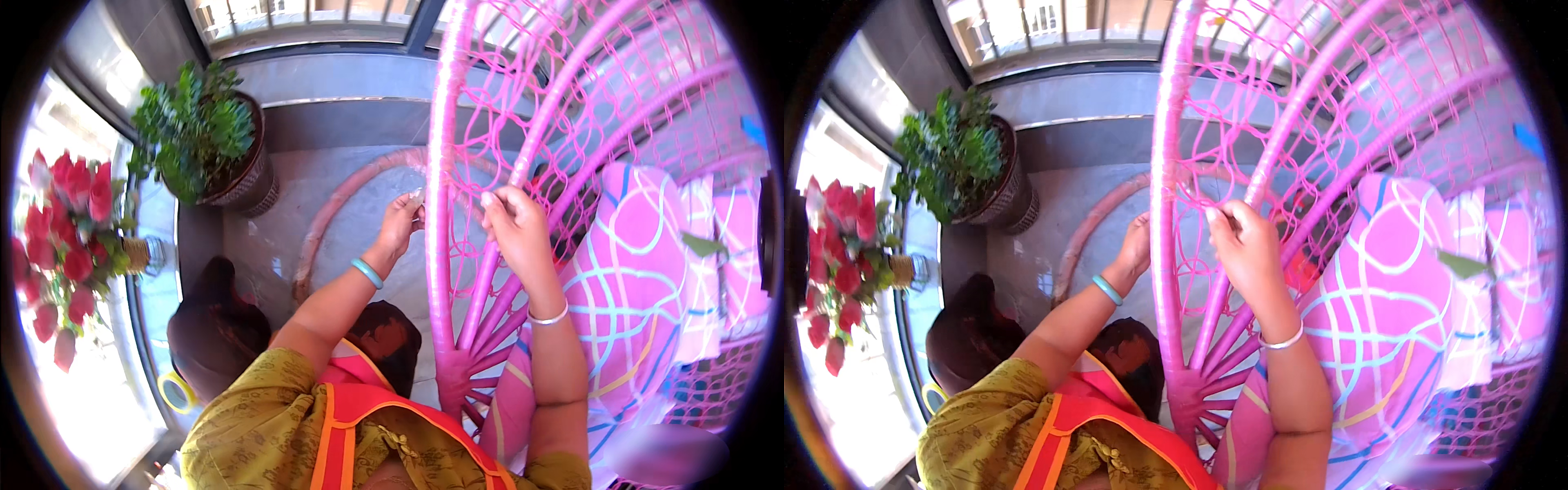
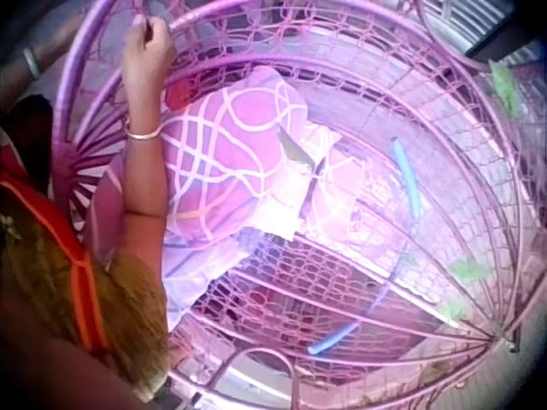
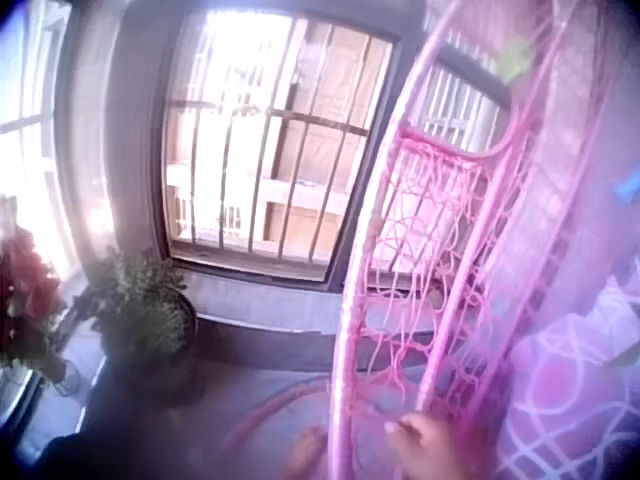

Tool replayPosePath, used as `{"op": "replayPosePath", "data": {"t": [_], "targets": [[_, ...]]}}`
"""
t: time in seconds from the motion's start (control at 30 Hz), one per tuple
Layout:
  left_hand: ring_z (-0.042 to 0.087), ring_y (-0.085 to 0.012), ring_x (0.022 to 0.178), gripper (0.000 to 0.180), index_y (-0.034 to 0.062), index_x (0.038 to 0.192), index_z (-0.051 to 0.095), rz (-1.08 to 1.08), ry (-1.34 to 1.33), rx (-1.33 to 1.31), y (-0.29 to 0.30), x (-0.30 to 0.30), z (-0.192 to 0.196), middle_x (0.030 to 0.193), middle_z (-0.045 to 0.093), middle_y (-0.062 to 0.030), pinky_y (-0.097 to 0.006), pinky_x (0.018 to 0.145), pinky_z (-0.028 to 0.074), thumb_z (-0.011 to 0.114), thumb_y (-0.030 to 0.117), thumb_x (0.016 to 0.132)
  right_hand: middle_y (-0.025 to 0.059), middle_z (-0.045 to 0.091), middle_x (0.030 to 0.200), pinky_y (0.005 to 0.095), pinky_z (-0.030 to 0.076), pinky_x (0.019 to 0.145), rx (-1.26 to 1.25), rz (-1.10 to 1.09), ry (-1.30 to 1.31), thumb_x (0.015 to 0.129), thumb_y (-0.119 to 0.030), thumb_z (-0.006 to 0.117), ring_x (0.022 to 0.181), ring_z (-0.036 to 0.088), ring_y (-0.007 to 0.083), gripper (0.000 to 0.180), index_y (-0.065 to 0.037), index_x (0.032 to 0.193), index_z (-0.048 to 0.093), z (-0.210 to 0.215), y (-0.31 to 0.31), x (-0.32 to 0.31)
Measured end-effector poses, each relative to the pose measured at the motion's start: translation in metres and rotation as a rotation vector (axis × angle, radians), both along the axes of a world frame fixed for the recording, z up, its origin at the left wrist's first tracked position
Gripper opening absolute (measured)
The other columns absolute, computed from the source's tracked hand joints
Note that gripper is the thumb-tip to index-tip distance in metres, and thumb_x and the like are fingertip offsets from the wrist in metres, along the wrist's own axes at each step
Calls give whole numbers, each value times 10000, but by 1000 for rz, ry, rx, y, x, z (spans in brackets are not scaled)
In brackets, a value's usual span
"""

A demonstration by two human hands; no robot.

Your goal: The person wraps clear tape around the pink frame of a woven chair, pulling the tape from a roll and pressing it against the chair frame by hand.

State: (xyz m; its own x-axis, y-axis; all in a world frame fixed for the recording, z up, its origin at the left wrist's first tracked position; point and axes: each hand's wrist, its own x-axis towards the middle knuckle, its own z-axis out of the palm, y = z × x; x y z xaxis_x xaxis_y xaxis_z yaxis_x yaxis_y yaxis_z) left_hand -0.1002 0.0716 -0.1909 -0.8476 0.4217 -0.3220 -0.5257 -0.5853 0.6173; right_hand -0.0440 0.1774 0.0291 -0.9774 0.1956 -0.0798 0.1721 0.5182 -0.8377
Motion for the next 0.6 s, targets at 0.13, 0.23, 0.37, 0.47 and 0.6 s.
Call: {"op": "replayPosePath", "data": {"t": [0.13, 0.23, 0.37, 0.47, 0.6], "targets": [[490, -70, 532, 168, 109, 779, 567, 32, -15, 80, 2, -2, 2, 598, 514, 24, -225, 503, 450, 524, 219, 898, 1, 550, 650, 176, 377, 456, 56, 25, 39, 894, -162, 539, 527, 497, 48, 150, -16, 867, 559, -6, 10, 16], [499, -75, 546, 181, 100, 819, 583, 44, 7, 112, -4, -2, -7, 609, 528, 19, -239, 523, 450, 509, 239, 909, 0, 553, 662, 167, 367, 450, 135, 36, 16, 905, -167, 520, 524, 488, 38, 153, -20, 872, 551, -4, 3, 24], [495, -72, 548, 185, 103, 829, 588, 104, 19, 162, -14, 0, -8, 605, 522, 25, -234, 533, 449, 515, 254, 908, 5, 556, 660, 169, 366, 427, 190, 120, -49, 911, -155, 505, 516, 493, 41, 147, -26, 856, 550, -4, 4, 26], [495, -74, 549, 185, 101, 835, 589, 141, 14, 196, -21, 3, -8, 602, 520, 25, -233, 538, 448, 522, 259, 905, 15, 565, 666, 173, 378, 425, 178, 165, -73, 910, -145, 504, 516, 503, 48, 144, -21, 859, 558, 1, -3, 26], [496, -78, 556, 172, 98, 823, 574, 190, 34, 225, -29, 6, -12, 605, 519, 21, -230, 533, 438, 535, 250, 896, 43, 592, 719, 193, 435, 465, 162, 226, -154, 907, -126, 501, 559, 538, 75, 157, 12, 920, 573, 7, -16, 16]]}}
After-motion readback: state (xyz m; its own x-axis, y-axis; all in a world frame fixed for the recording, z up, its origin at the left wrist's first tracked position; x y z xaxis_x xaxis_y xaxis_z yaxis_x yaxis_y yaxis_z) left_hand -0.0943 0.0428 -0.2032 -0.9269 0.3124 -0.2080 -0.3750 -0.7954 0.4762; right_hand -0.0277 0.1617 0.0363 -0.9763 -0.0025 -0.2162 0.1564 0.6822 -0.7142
